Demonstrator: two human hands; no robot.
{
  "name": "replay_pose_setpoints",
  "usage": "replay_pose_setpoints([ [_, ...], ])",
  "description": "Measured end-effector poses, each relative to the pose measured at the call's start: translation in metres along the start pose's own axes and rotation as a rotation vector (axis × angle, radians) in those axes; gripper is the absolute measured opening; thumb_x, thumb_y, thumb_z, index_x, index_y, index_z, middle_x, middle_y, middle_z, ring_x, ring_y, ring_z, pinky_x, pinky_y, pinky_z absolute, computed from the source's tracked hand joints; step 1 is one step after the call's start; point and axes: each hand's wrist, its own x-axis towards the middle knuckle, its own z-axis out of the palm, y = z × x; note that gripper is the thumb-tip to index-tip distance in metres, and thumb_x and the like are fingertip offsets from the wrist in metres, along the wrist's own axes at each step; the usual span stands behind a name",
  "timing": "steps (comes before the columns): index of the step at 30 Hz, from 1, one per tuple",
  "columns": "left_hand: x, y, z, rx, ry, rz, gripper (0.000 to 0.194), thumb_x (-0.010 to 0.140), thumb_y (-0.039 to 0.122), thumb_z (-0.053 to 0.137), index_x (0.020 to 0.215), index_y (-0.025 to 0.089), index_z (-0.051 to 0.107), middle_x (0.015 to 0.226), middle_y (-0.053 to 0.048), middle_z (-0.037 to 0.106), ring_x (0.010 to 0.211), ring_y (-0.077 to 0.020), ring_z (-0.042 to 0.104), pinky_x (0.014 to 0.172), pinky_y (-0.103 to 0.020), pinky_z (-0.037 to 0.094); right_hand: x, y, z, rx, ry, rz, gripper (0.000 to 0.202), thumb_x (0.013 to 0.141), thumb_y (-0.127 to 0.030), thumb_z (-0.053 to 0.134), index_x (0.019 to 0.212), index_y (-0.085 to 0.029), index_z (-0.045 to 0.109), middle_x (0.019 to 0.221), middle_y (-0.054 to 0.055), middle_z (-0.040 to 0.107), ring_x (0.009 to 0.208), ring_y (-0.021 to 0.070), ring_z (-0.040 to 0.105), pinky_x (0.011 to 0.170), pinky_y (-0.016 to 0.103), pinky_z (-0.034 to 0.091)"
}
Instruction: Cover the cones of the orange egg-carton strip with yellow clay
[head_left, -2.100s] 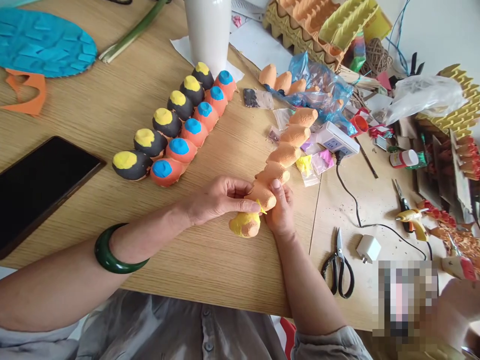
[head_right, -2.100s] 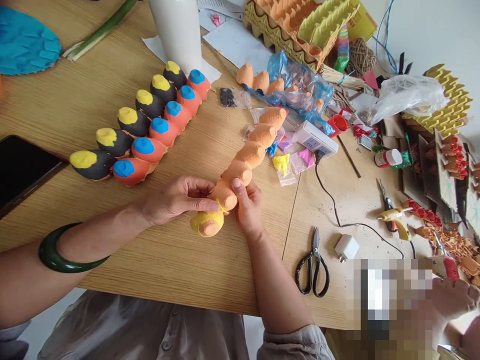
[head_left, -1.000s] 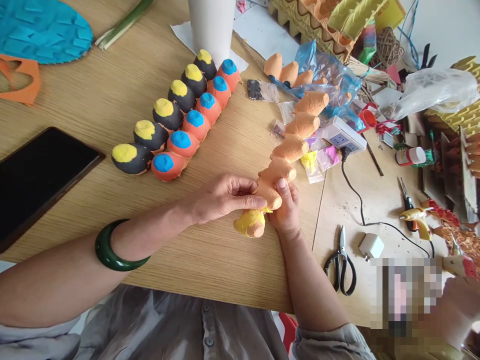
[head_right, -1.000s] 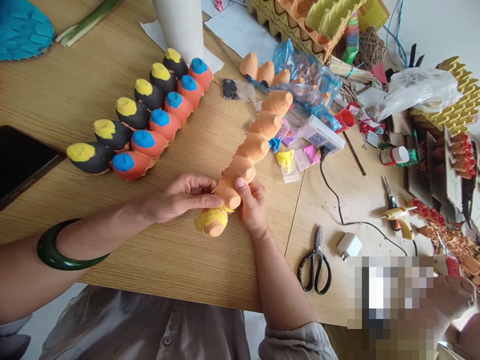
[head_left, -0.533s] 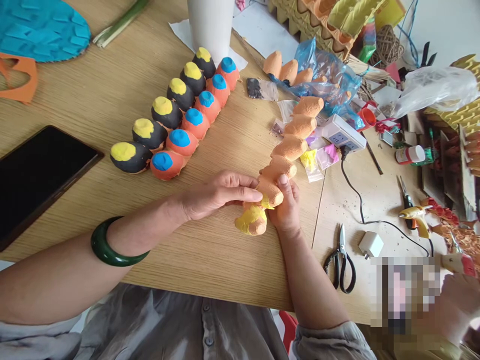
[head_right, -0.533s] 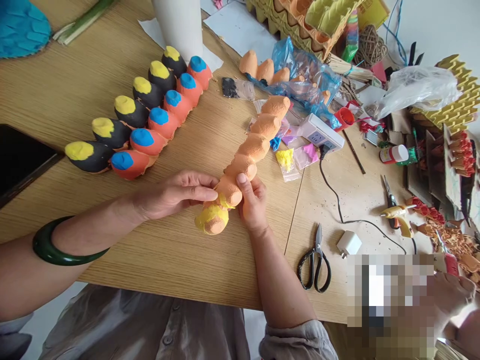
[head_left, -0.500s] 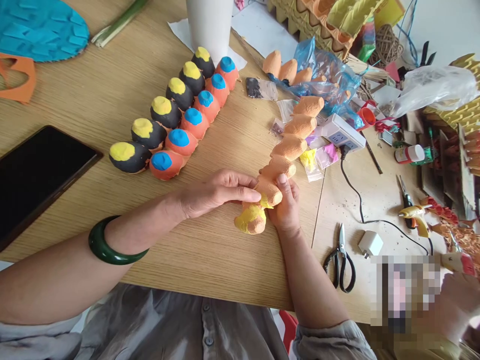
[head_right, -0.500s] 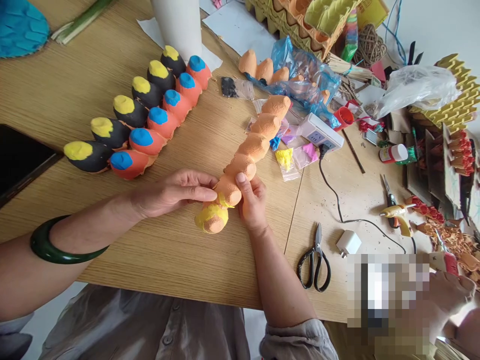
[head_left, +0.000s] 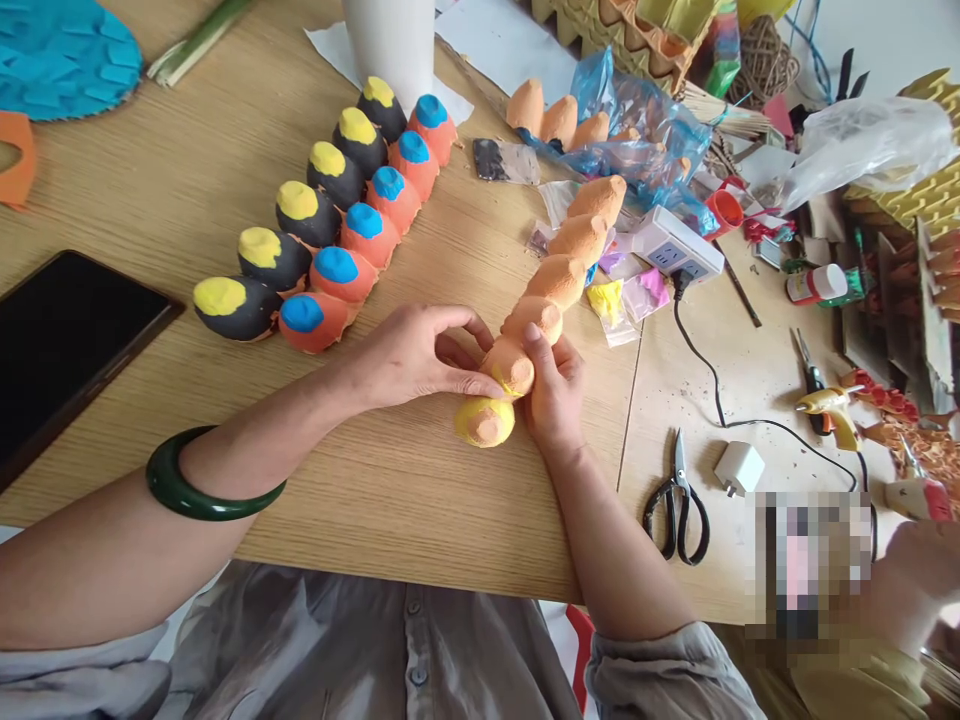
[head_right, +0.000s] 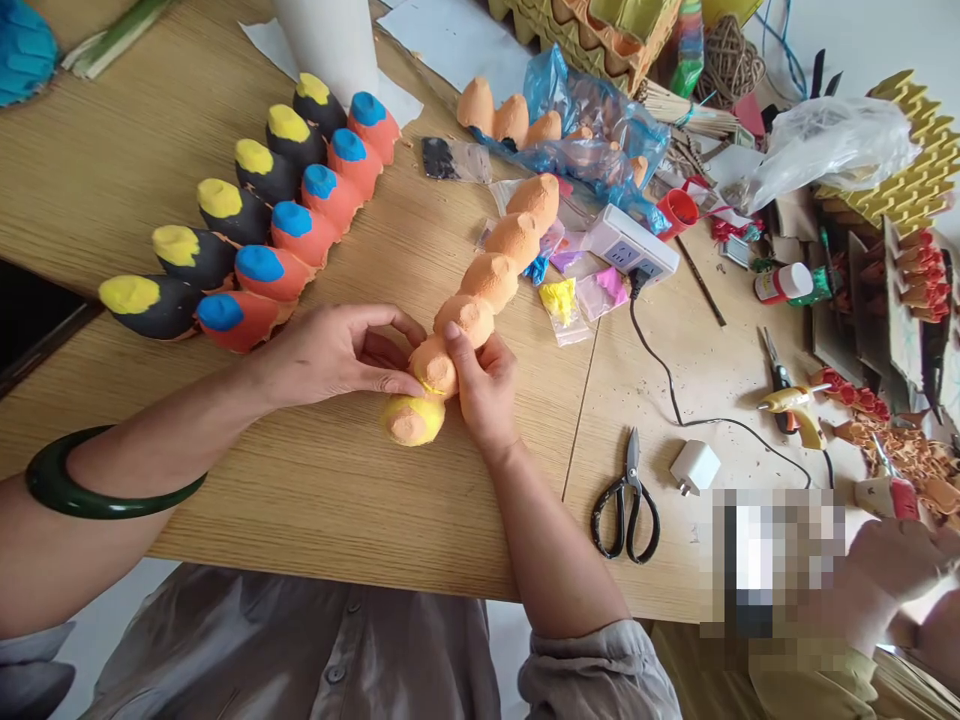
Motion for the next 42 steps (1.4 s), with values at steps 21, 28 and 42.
replay_pose_setpoints([
  [21,-0.005,-0.002,0.024,-0.049,0.08,0.069,0.057,0.078,0.034,0.085,0.131,0.018,0.071,0.112,-0.008,0.082,0.102,-0.0282,0.079,0.091,-0.041,0.065,-0.007,0.001,0.018,-0.184,0.279,-0.137,0.035,0.085,-0.05,0.076,0.075,-0.021,0.059,0.066,-0.006,0.056,0.061,0.0093,0.049,0.057,0.025,0.043],
  [28,-0.003,0.008,0.019,-0.232,-0.031,0.001,0.061,0.076,0.029,0.084,0.133,0.016,0.068,0.117,-0.009,0.08,0.109,-0.0295,0.077,0.094,-0.042,0.065,-0.006,-0.002,0.015,-0.164,0.218,-0.11,0.033,0.09,-0.049,0.072,0.077,-0.022,0.057,0.069,-0.004,0.054,0.062,0.0103,0.049,0.057,0.026,0.042],
  [42,-0.014,0.006,0.035,0.092,0.172,0.064,0.055,0.088,0.047,0.077,0.136,0.022,0.069,0.119,-0.006,0.08,0.106,-0.0269,0.077,0.094,-0.036,0.063,-0.007,0.001,0.018,-0.235,0.258,-0.112,0.038,0.09,-0.055,0.071,0.075,-0.024,0.054,0.065,-0.005,0.051,0.06,0.0106,0.047,0.055,0.027,0.04],
])
